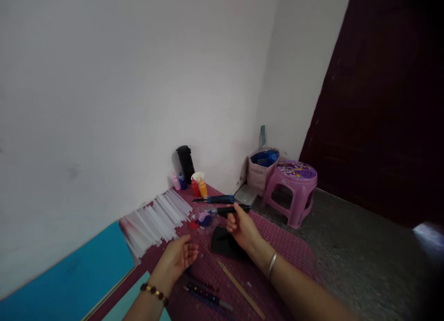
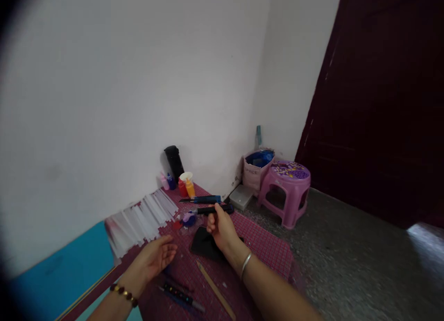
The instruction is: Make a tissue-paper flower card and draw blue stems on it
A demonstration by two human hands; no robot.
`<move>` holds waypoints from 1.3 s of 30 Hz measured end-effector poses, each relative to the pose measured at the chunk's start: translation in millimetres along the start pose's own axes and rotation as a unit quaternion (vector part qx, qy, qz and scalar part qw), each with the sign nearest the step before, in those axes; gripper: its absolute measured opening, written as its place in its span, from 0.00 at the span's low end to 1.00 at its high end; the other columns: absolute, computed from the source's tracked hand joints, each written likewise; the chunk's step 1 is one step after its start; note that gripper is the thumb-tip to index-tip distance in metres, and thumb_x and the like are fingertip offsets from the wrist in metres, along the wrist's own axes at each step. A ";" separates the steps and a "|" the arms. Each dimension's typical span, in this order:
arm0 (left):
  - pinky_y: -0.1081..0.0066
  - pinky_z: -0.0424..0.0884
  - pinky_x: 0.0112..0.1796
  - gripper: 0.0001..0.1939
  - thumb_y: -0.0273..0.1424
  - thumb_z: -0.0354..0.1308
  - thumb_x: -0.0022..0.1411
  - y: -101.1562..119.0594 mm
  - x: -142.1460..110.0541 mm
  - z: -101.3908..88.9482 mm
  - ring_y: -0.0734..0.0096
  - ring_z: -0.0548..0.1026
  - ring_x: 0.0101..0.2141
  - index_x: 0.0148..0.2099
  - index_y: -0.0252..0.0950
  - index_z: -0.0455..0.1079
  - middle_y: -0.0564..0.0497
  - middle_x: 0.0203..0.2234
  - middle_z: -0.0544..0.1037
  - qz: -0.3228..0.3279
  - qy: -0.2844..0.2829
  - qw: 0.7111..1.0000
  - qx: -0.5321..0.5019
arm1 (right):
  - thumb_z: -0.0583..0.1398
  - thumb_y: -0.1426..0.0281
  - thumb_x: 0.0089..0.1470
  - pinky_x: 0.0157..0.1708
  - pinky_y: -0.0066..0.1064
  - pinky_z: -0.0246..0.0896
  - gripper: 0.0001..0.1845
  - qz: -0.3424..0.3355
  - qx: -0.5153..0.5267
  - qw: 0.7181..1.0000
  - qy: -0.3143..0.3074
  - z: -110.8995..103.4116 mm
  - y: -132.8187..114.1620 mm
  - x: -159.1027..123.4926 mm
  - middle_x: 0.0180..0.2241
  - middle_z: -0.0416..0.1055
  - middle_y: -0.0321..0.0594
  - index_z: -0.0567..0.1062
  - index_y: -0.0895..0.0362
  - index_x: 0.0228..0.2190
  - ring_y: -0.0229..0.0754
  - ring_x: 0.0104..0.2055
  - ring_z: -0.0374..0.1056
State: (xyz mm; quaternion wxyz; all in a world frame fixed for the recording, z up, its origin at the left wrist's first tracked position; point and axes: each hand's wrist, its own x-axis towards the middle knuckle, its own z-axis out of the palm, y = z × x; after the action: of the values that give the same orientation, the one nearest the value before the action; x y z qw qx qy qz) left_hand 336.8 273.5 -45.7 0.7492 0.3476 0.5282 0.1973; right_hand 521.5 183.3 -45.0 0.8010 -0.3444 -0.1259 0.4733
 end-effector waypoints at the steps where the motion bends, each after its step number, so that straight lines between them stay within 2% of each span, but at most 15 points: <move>1: 0.77 0.69 0.21 0.09 0.25 0.51 0.62 2.2 5.7 3.9 0.76 0.71 0.17 0.28 0.33 0.63 0.49 0.16 0.73 -0.007 0.004 1.000 0.007 | 0.64 0.53 0.47 0.15 0.23 0.42 0.21 0.013 0.007 1.000 0.003 -3.0 0.1 1.1 0.11 0.55 0.22 0.67 0.57 0.31 0.28 0.12 0.45; 6: 0.76 0.72 0.25 0.09 0.28 0.54 0.64 9.0 21.6 21.2 0.79 0.72 0.22 0.31 0.32 0.65 0.56 0.21 0.72 -0.024 0.014 0.999 0.033 | 0.63 0.54 0.48 0.15 0.23 0.42 0.20 0.044 0.034 0.998 0.001 -5.5 -2.0 -2.1 0.12 0.55 0.21 0.67 0.57 0.34 0.28 0.12 0.45; 13: 0.74 0.71 0.27 0.08 0.33 0.55 0.64 9.9 34.9 37.2 0.79 0.71 0.24 0.39 0.31 0.68 0.55 0.27 0.73 0.003 0.049 0.997 0.061 | 0.64 0.56 0.47 0.16 0.23 0.42 0.19 0.048 0.054 0.997 -0.015 -2.2 -5.1 -6.2 0.13 0.56 0.23 0.69 0.57 0.33 0.28 0.13 0.46; 21: 0.72 0.72 0.28 0.12 0.36 0.55 0.64 7.8 35.8 38.5 0.77 0.72 0.28 0.46 0.33 0.67 0.52 0.34 0.73 0.030 0.077 0.990 0.113 | 0.64 0.58 0.49 0.16 0.23 0.42 0.16 0.051 0.063 0.996 -0.022 0.1 -8.0 -9.7 0.13 0.56 0.23 0.69 0.57 0.34 0.28 0.13 0.46; 27: 0.70 0.73 0.31 0.13 0.35 0.55 0.64 8.4 32.3 43.7 0.75 0.73 0.31 0.47 0.33 0.67 0.51 0.36 0.73 0.048 0.081 0.978 0.183 | 0.66 0.64 0.46 0.16 0.22 0.45 0.18 0.021 0.046 0.998 -0.037 -0.1 -7.8 -12.0 0.18 0.63 0.25 0.68 0.55 0.38 0.28 0.15 0.51; 31: 0.71 0.71 0.29 0.12 0.36 0.56 0.63 6.9 42.3 47.8 0.76 0.71 0.28 0.44 0.33 0.67 0.52 0.33 0.72 0.087 0.111 0.959 0.245 | 0.65 0.65 0.46 0.16 0.22 0.45 0.17 0.015 0.024 0.999 -0.040 -1.3 -9.4 -12.5 0.17 0.63 0.25 0.68 0.56 0.38 0.28 0.14 0.51; 34: 0.75 0.64 0.26 0.07 0.32 0.59 0.59 7.9 45.4 45.0 0.78 0.66 0.25 0.36 0.33 0.67 0.56 0.26 0.68 0.149 0.139 0.941 0.270 | 0.66 0.65 0.46 0.16 0.22 0.45 0.17 0.015 0.017 0.999 -0.044 -2.9 -12.0 -11.2 0.17 0.62 0.25 0.68 0.56 0.38 0.28 0.15 0.51; 37: 0.77 0.56 0.25 0.09 0.29 0.62 0.53 10.7 32.7 39.3 0.80 0.62 0.23 0.27 0.35 0.63 0.60 0.19 0.62 0.211 0.119 0.933 0.267 | 0.66 0.62 0.47 0.16 0.21 0.47 0.17 0.002 -0.007 0.999 -0.053 -4.7 -13.0 -9.0 0.16 0.60 0.24 0.69 0.56 0.36 0.28 0.15 0.50; 39: 0.77 0.54 0.23 0.10 0.33 0.61 0.52 11.9 13.9 36.9 0.80 0.60 0.21 0.26 0.36 0.63 0.60 0.18 0.61 0.222 0.080 0.938 0.255 | 0.66 0.59 0.48 0.15 0.21 0.47 0.17 0.011 -0.027 0.997 -0.065 -5.3 -11.8 -9.7 0.14 0.57 0.22 0.69 0.57 0.33 0.27 0.13 0.47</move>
State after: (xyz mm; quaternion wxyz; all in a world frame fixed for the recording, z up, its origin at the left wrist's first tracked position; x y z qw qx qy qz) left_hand 377.0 279.2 -38.7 0.5278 0.6188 0.5280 0.2443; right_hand 527.1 169.1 -39.7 0.7764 -0.3357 -0.1863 0.4998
